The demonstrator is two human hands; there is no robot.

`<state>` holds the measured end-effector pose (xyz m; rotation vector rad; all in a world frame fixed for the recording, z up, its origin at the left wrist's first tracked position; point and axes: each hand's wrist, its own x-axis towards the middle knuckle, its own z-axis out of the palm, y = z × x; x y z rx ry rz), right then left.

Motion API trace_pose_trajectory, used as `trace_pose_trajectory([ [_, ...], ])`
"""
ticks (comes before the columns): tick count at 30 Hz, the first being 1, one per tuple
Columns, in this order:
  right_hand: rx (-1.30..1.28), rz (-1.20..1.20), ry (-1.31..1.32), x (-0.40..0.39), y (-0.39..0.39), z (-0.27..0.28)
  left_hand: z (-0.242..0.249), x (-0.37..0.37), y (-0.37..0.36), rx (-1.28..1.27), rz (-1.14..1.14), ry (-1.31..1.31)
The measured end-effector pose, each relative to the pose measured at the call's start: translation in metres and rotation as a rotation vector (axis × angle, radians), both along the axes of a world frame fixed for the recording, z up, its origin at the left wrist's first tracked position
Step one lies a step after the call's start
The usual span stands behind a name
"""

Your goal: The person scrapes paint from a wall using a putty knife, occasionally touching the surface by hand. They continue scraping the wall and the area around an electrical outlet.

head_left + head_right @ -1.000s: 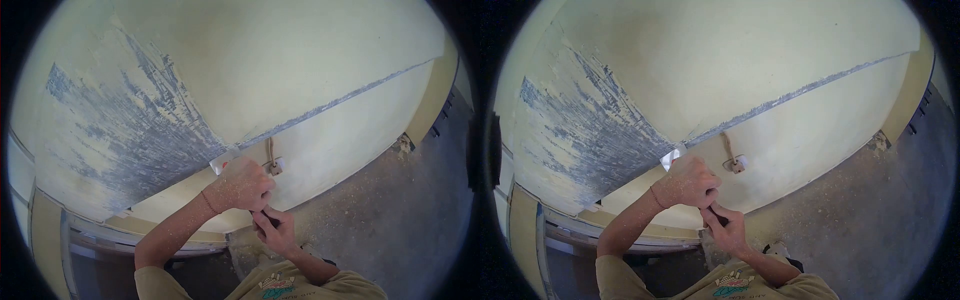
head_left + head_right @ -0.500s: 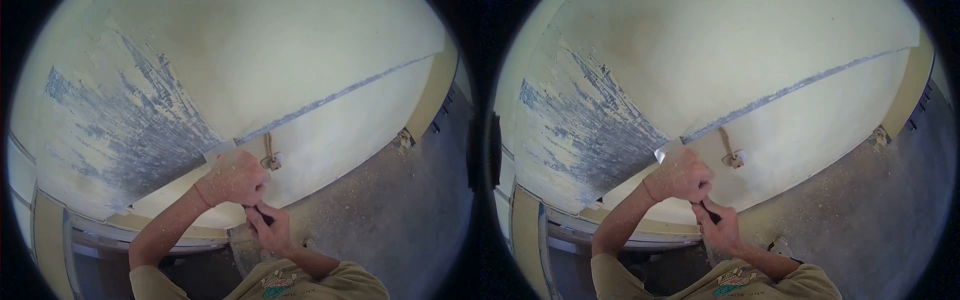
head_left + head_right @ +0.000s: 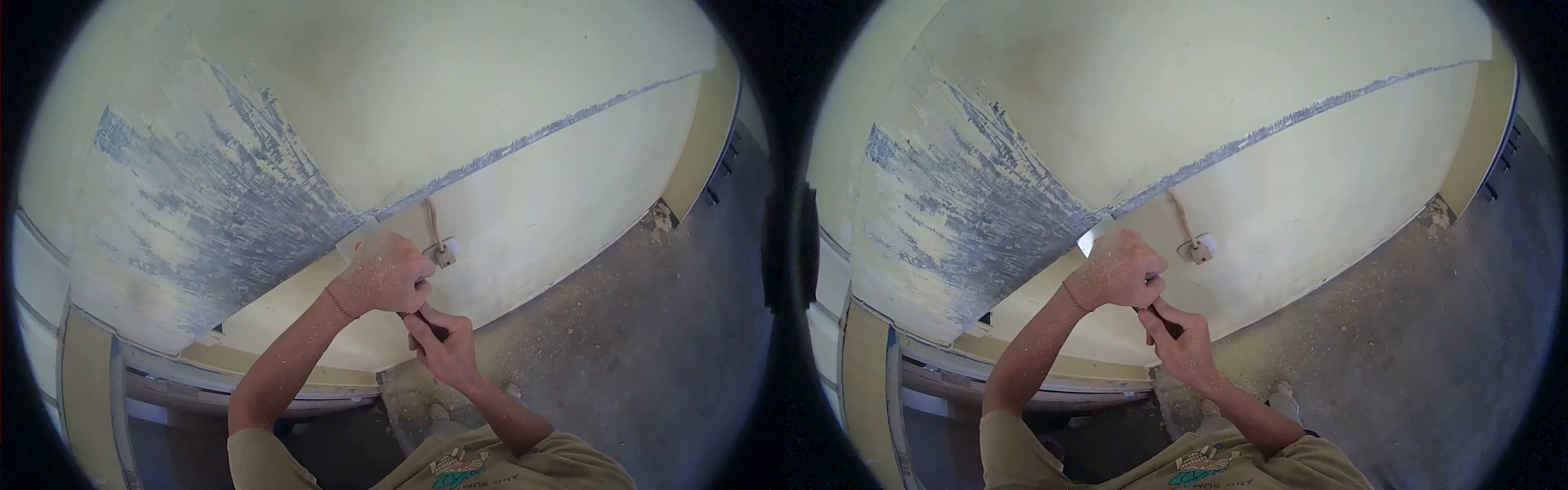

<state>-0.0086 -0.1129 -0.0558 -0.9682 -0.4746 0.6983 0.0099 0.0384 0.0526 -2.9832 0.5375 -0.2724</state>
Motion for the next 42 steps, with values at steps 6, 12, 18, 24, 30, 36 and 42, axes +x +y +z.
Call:
trace_pose_trajectory([
  [6, 0.021, -0.03, -0.038, 0.002, 0.016, -0.003, 0.005, 0.0, 0.004, 0.094, -0.025, 0.007],
  [12, 0.005, -0.061, -0.014, -0.004, 0.012, -0.005, 0.0, 0.002, 0.005, 0.071, -0.018, 0.065],
  [18, -0.027, 0.001, 0.003, -0.009, 0.007, 0.004, 0.01, -0.006, 0.004, 0.001, -0.029, 0.077],
  [24, -0.034, -0.004, -0.017, -0.001, 0.01, 0.016, 0.012, -0.008, 0.01, -0.012, -0.048, 0.028],
  [30, 0.033, 0.002, 0.029, -0.011, 0.009, 0.016, 0.018, -0.007, 0.008, -0.007, -0.087, -0.031],
  [36, 0.026, 0.099, 0.144, -0.007, 0.005, 0.021, 0.021, -0.005, 0.004, 0.048, -0.049, 0.134],
  [42, 0.015, 0.117, 0.179, -0.012, 0.011, 0.02, 0.03, -0.002, 0.006, 0.088, 0.002, 0.192],
])
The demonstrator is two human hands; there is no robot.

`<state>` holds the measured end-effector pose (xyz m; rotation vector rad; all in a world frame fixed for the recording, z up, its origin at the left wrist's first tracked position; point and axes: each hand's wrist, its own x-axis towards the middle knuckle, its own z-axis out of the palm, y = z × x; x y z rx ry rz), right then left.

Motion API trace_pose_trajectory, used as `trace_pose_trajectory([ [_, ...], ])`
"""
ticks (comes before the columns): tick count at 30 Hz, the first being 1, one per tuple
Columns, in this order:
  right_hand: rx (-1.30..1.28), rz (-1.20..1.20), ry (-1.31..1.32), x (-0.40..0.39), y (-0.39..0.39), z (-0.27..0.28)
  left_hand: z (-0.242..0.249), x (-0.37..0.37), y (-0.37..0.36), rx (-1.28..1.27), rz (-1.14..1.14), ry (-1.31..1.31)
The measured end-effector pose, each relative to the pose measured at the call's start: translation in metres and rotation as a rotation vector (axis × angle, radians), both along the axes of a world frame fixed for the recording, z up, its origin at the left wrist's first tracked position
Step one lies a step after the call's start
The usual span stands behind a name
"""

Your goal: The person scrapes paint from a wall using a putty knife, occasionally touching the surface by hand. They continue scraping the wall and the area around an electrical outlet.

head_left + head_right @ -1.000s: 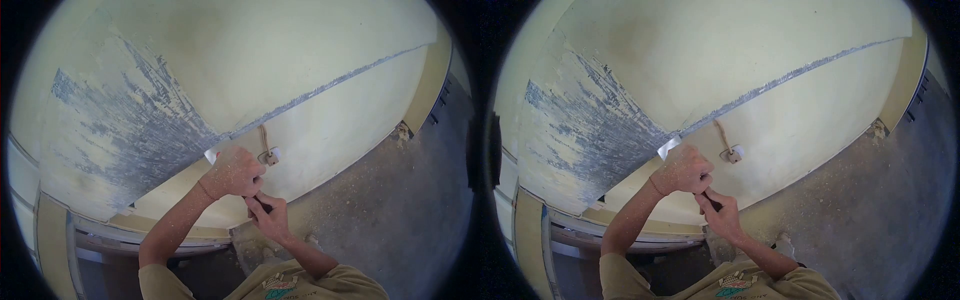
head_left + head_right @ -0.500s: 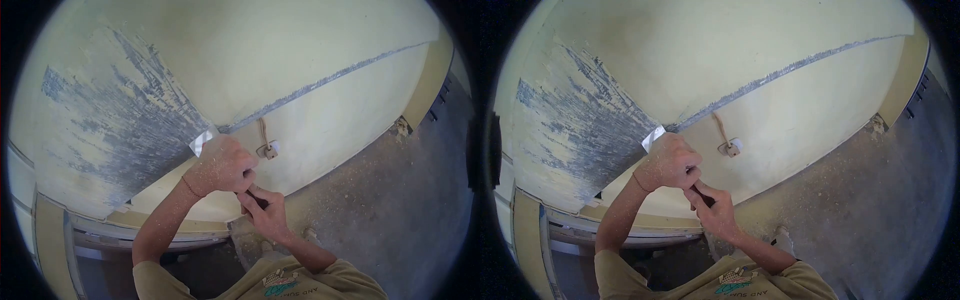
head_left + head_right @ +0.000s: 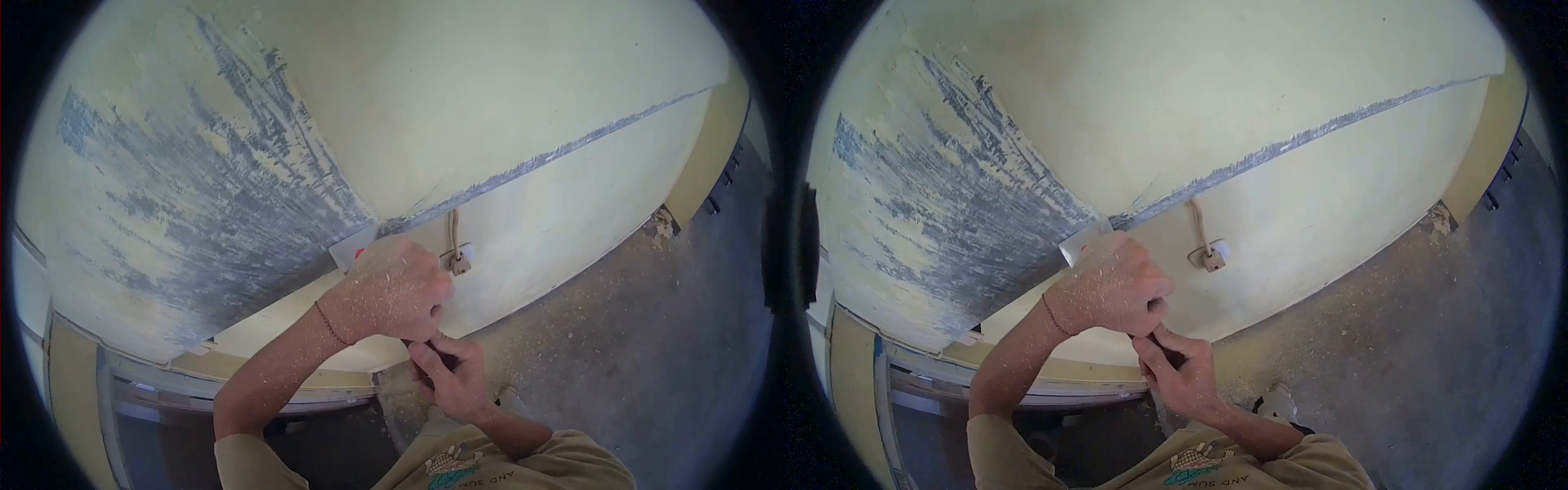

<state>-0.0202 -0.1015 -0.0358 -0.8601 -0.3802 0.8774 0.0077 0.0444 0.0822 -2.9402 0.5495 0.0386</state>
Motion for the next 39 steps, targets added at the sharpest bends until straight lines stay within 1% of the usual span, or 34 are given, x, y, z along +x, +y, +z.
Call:
trace_pose_trajectory([
  [3, 0.016, -0.02, -0.035, -0.004, -0.001, 0.009, 0.007, -0.001, 0.0, -0.005, -0.026, 0.02],
  [6, 0.003, -0.036, -0.069, -0.003, -0.005, 0.016, 0.016, -0.002, -0.006, -0.02, 0.004, 0.047],
  [9, -0.023, -0.055, -0.116, 0.013, -0.005, 0.005, 0.008, 0.001, -0.01, -0.022, 0.046, 0.041],
  [11, -0.012, -0.053, -0.145, 0.008, -0.012, 0.003, 0.003, -0.002, -0.012, -0.045, 0.082, -0.064],
  [14, -0.005, -0.075, -0.136, 0.006, -0.018, 0.006, -0.007, -0.009, -0.011, -0.049, 0.108, -0.039],
  [17, -0.009, -0.073, -0.175, 0.003, -0.013, 0.0, -0.01, -0.017, -0.004, -0.101, 0.093, -0.109],
  [19, -0.026, -0.104, -0.244, 0.001, -0.006, 0.001, -0.012, -0.02, 0.0, -0.095, 0.126, -0.11],
  [21, 0.006, -0.121, -0.237, -0.001, -0.004, 0.001, -0.009, -0.02, 0.001, -0.088, 0.155, -0.116],
  [26, 0.029, -0.124, -0.212, 0.003, 0.0, 0.009, -0.003, -0.017, 0.001, -0.06, 0.074, -0.145],
  [27, 0.008, -0.113, -0.248, 0.004, 0.003, 0.014, 0.007, -0.018, 0.002, -0.058, 0.072, -0.148],
  [29, -0.026, -0.104, -0.274, 0.006, 0.006, 0.024, 0.027, -0.021, 0.003, -0.019, 0.096, -0.277],
  [31, 0.073, -0.117, -0.296, 0.005, 0.013, 0.038, 0.029, -0.023, 0.002, 0.001, 0.087, -0.258],
  [32, 0.079, -0.121, -0.292, 0.002, 0.012, 0.034, 0.032, -0.024, 0.004, 0.029, 0.076, -0.255],
  [33, 0.043, -0.095, -0.231, -0.004, 0.006, 0.026, 0.029, -0.025, 0.004, 0.032, 0.072, -0.257],
  [34, 0.007, -0.073, -0.174, -0.006, 0.004, 0.021, 0.022, -0.024, 0.003, 0.027, 0.069, -0.173],
  [35, 0.008, -0.083, -0.181, -0.005, 0.007, 0.023, 0.02, -0.02, 0.002, 0.02, 0.065, -0.089],
  [38, 0.019, -0.104, -0.17, -0.01, 0.012, 0.021, 0.022, -0.022, 0.009, -0.048, 0.03, -0.129],
  [39, -0.001, -0.082, -0.161, -0.009, 0.009, 0.015, 0.014, -0.025, 0.01, -0.051, 0.04, -0.117],
])
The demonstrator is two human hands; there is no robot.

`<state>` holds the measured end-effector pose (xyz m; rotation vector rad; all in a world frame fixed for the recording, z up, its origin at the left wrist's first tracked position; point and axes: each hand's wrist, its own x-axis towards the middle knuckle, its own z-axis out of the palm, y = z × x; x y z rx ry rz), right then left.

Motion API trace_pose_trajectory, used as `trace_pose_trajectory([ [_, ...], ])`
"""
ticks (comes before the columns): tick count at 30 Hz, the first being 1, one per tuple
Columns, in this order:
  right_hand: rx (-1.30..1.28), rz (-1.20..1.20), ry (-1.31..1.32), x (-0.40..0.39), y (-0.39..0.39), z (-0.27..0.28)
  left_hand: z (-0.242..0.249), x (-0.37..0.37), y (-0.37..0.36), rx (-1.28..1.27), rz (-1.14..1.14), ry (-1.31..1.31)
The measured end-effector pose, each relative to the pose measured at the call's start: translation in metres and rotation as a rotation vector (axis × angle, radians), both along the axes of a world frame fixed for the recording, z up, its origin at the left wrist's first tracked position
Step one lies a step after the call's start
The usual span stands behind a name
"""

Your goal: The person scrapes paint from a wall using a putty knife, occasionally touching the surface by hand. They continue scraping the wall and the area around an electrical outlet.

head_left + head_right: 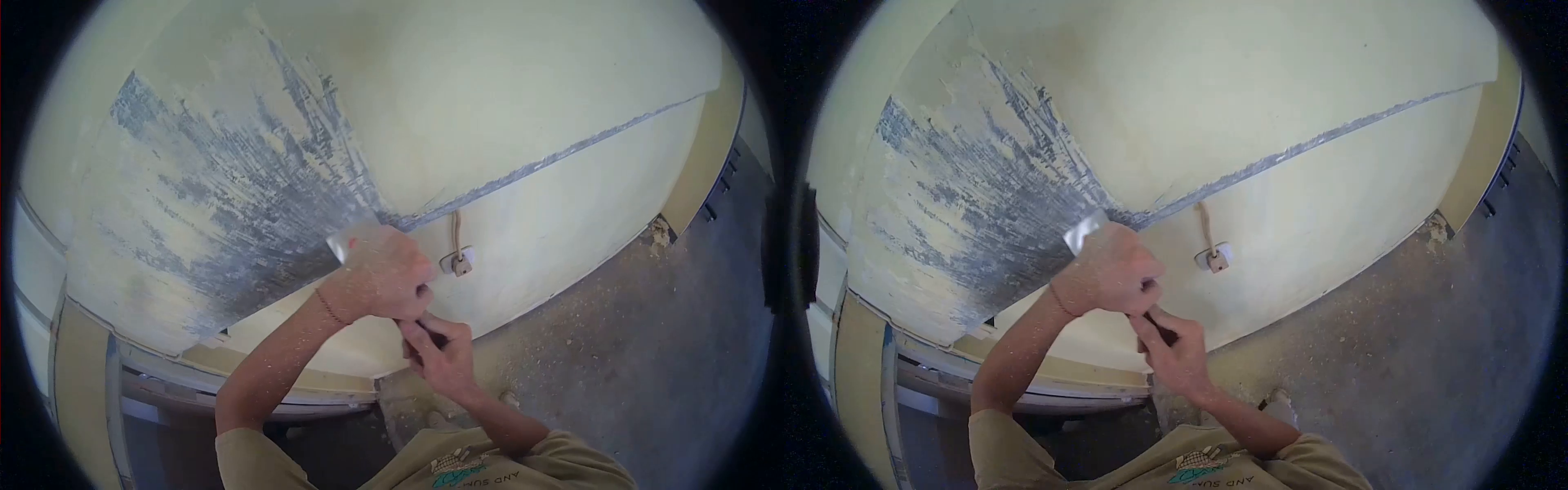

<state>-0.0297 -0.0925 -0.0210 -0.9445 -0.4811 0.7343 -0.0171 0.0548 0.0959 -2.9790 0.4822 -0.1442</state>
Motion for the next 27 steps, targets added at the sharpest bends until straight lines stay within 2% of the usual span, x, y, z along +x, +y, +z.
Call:
trace_pose_trajectory([
  [2, -0.028, 0.014, -0.003, -0.002, -0.001, -0.004, -0.015, 0.002, -0.004, -0.003, -0.046, 0.022],
  [6, -0.034, -0.026, 0.052, -0.007, 0.003, -0.007, -0.009, 0.001, 0.0, 0.017, -0.006, 0.103],
  [8, -0.025, -0.036, 0.03, -0.003, 0.004, -0.004, -0.01, 0.002, 0.002, 0.04, -0.067, -0.02],
  [11, -0.029, 0.041, 0.009, 0.009, -0.003, 0.005, 0.0, 0.005, 0.001, 0.053, -0.043, 0.067],
  [14, 0.021, 0.017, 0.029, 0.001, -0.001, 0.008, 0.005, 0.004, -0.002, -0.006, -0.038, 0.029],
  [22, -0.052, 0.066, 0.026, 0.009, -0.012, 0.007, -0.011, 0.003, -0.001, -0.029, -0.056, 0.016],
  [27, -0.026, 0.056, 0.028, 0.011, -0.009, 0.013, 0.006, 0.007, -0.004, 0.017, -0.006, 0.028],
])
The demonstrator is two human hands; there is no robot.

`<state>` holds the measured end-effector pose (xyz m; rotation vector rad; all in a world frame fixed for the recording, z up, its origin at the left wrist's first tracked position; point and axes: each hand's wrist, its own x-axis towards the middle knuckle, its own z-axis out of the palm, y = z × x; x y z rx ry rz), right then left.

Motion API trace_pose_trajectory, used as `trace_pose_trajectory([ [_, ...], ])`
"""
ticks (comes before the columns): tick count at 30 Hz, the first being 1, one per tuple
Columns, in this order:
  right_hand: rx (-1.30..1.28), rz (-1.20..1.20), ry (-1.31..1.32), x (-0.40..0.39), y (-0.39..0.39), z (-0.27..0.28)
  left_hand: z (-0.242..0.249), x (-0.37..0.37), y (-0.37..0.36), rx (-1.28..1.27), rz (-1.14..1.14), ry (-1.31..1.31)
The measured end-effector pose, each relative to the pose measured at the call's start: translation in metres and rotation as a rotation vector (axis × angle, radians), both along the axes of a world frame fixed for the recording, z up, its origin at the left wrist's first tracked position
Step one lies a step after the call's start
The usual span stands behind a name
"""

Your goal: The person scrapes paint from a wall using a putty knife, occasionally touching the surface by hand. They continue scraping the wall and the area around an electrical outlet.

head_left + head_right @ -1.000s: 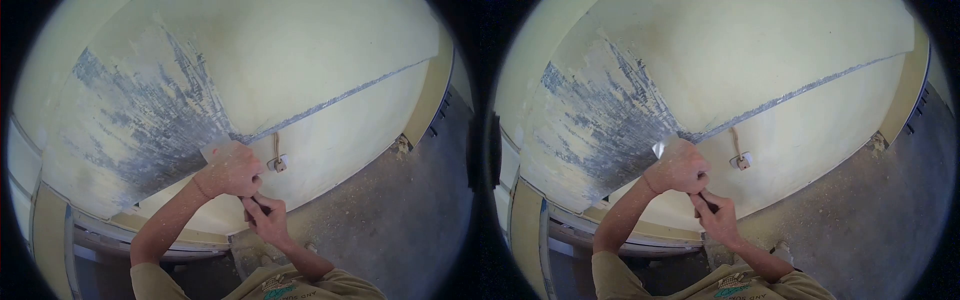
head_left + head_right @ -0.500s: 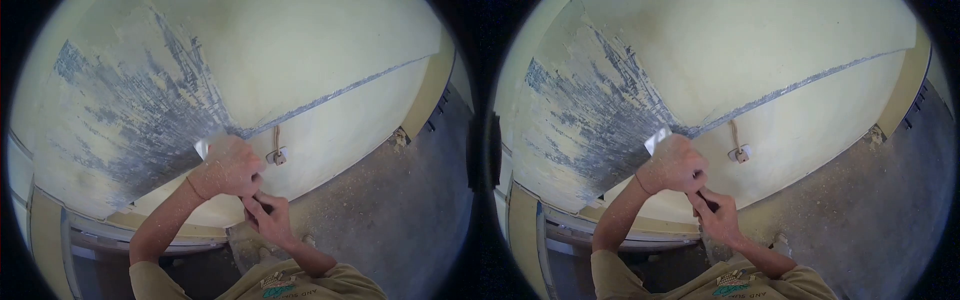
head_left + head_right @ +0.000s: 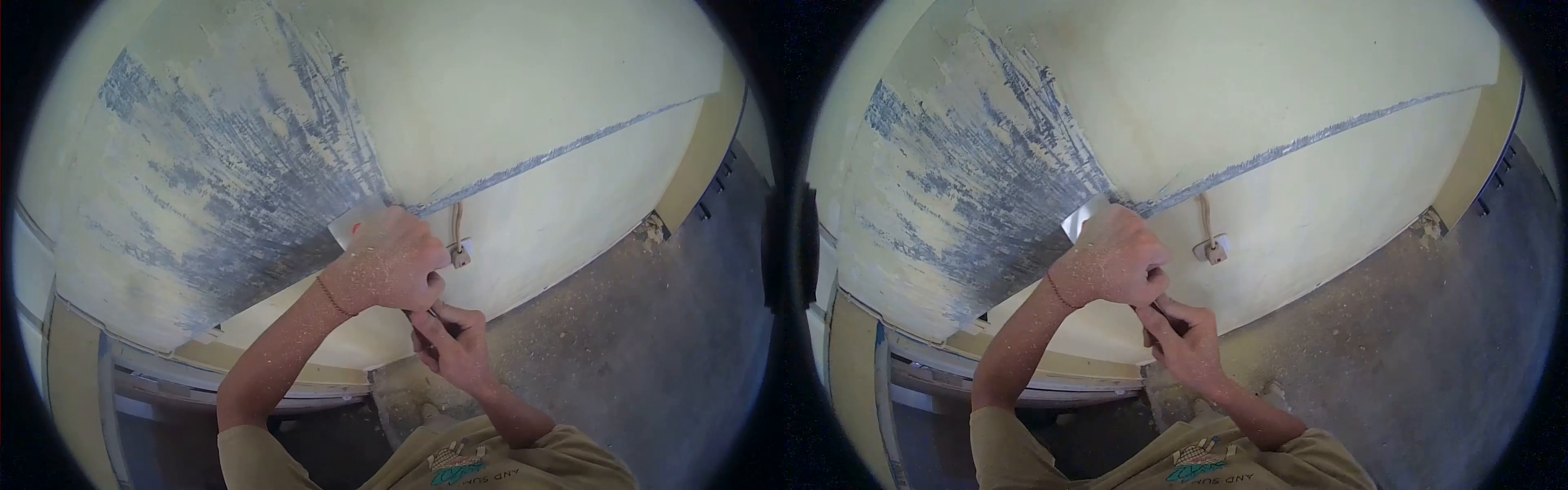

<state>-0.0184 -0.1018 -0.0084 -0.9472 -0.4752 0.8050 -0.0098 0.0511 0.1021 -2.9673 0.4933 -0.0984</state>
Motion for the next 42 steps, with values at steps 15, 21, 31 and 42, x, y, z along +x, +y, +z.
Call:
trace_pose_trajectory([
  [15, 0.045, -0.002, 0.02, -0.005, 0.002, 0.014, 0.026, -0.003, -0.006, 0.028, 0.028, -0.038],
  [21, 0.039, 0.001, -0.007, -0.002, 0.004, 0.027, 0.036, 0.001, 0.0, -0.013, 0.056, -0.047],
  [31, 0.111, 0.023, 0.036, -0.005, 0.008, 0.04, 0.059, 0.001, -0.004, 0.053, -0.039, -0.048],
  [42, 0.154, 0.053, 0.03, -0.001, 0.006, 0.05, 0.07, 0.002, 0.0, 0.068, -0.012, -0.076],
])
